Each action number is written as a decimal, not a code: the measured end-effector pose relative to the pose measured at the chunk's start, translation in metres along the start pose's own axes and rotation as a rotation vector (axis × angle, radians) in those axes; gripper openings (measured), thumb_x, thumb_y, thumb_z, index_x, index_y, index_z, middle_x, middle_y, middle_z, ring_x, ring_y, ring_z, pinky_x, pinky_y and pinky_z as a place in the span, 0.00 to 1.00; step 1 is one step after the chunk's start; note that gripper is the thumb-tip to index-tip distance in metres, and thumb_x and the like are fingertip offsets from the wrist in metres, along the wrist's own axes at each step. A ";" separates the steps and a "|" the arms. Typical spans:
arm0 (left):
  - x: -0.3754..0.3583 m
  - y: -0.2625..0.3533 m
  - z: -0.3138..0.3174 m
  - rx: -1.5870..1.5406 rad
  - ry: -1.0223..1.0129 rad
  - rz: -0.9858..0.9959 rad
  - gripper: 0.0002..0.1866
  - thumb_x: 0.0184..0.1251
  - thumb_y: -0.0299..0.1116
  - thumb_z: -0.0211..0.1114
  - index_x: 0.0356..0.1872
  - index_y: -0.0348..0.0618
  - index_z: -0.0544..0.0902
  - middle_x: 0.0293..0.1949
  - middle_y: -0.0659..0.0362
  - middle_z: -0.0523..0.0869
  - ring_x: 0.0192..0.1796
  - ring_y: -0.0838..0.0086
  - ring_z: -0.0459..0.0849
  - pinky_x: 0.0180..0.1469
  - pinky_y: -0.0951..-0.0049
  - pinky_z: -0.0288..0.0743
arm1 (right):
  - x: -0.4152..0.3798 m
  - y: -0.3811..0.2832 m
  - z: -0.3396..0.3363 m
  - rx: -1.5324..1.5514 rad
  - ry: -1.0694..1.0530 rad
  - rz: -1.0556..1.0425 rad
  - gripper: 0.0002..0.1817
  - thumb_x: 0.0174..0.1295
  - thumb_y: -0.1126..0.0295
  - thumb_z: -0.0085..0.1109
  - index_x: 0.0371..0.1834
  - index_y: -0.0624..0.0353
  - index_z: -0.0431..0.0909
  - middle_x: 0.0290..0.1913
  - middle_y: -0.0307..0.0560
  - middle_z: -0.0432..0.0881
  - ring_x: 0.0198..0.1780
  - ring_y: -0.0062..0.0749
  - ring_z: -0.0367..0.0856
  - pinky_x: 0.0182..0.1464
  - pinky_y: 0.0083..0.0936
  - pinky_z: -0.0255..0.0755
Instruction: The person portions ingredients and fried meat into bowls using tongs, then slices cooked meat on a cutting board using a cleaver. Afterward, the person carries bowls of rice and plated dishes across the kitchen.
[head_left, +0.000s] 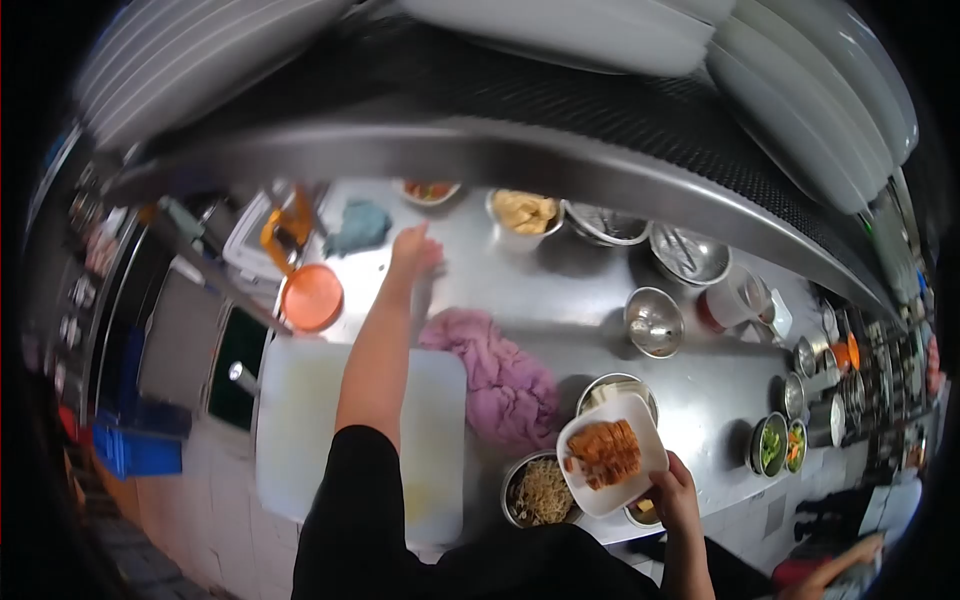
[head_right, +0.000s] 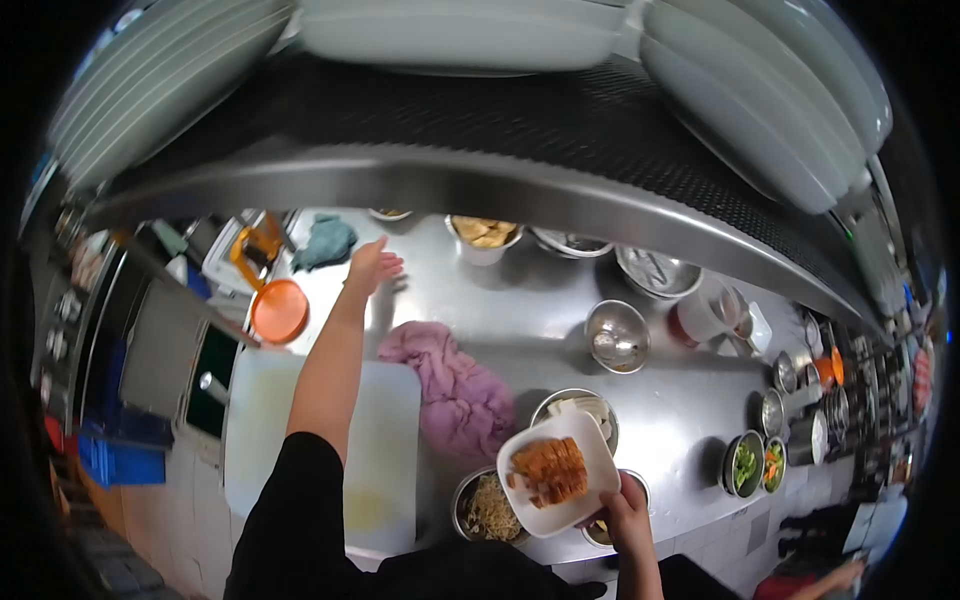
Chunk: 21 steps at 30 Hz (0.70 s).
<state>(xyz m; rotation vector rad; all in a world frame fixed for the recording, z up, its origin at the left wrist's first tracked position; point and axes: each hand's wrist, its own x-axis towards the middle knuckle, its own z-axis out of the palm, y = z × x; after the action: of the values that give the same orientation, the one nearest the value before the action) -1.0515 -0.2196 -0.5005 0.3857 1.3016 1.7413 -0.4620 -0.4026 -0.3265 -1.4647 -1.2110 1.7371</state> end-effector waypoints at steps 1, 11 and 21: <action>0.033 -0.001 0.004 -0.023 0.002 -0.037 0.32 0.72 0.46 0.61 0.62 0.27 0.64 0.52 0.34 0.76 0.53 0.47 0.82 0.51 0.52 0.83 | -0.004 0.002 -0.003 0.018 0.084 -0.016 0.26 0.59 0.76 0.44 0.62 0.71 0.69 0.45 0.57 0.80 0.33 0.43 0.84 0.30 0.35 0.85; 0.209 -0.005 -0.007 -0.185 -0.041 0.052 0.21 0.75 0.33 0.54 0.60 0.26 0.68 0.57 0.38 0.76 0.56 0.45 0.81 0.56 0.46 0.82 | -0.050 0.042 -0.055 0.299 0.504 -0.008 0.28 0.56 0.74 0.45 0.63 0.69 0.67 0.45 0.56 0.81 0.34 0.44 0.85 0.27 0.38 0.85; -0.062 0.073 0.005 0.147 -0.119 0.132 0.18 0.72 0.26 0.51 0.58 0.23 0.67 0.51 0.39 0.80 0.48 0.54 0.87 0.48 0.63 0.88 | -0.125 0.122 -0.113 0.411 0.735 -0.115 0.28 0.57 0.71 0.45 0.64 0.66 0.64 0.45 0.55 0.81 0.32 0.40 0.86 0.22 0.30 0.83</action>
<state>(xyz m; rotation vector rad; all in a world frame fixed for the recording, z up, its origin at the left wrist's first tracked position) -1.0481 -0.2693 -0.4184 0.6633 1.3472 1.7070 -0.3066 -0.5313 -0.3775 -1.5259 -0.5019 1.1075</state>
